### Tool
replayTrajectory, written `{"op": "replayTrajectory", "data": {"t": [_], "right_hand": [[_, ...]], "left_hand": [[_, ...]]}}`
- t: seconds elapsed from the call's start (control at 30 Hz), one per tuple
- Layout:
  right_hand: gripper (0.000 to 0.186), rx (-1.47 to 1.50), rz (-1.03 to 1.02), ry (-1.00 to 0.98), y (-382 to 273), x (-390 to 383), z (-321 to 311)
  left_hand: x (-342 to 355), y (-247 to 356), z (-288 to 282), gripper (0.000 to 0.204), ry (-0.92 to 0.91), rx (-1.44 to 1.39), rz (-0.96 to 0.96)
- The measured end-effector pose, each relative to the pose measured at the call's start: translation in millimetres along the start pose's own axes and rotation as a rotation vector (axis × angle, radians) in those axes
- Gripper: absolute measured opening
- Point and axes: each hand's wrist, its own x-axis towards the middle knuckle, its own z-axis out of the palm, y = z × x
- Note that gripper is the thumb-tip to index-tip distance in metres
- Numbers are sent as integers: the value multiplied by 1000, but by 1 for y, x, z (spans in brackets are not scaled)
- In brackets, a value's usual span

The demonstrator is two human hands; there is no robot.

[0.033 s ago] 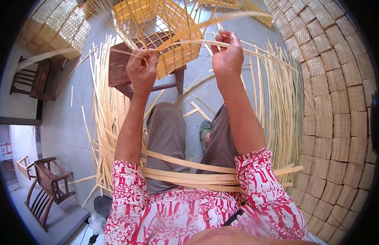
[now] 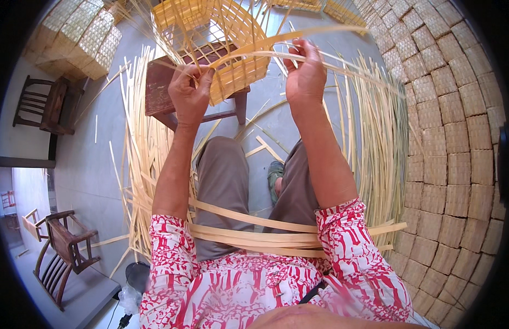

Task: The person weaves a basket by hand, interlacing thin bamboo strips through a pre-formed frame resting on a small wooden stool. The person repeatedly pulls strips through the weave and adjusts the tension to maintain the basket's shape.

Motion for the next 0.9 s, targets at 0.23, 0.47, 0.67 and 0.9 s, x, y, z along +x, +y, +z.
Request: {"op": "replayTrajectory", "data": {"t": [0.23,0.47,0.67,0.9], "right_hand": [[82,-450,-712,-674,-4,10,-9],[24,-1405,-1115,-799,14,38,-22],[13,-1466,-1012,-940,17,24,-27],[12,-1426,-751,-940,22,20,-33]], "left_hand": [[26,-28,-49,10,-346,-85,-232],[51,-65,-107,8,-560,-120,-196],[52,-69,-117,11,-666,-133,-105],[38,-66,-107,26,-509,-81,-171]]}}
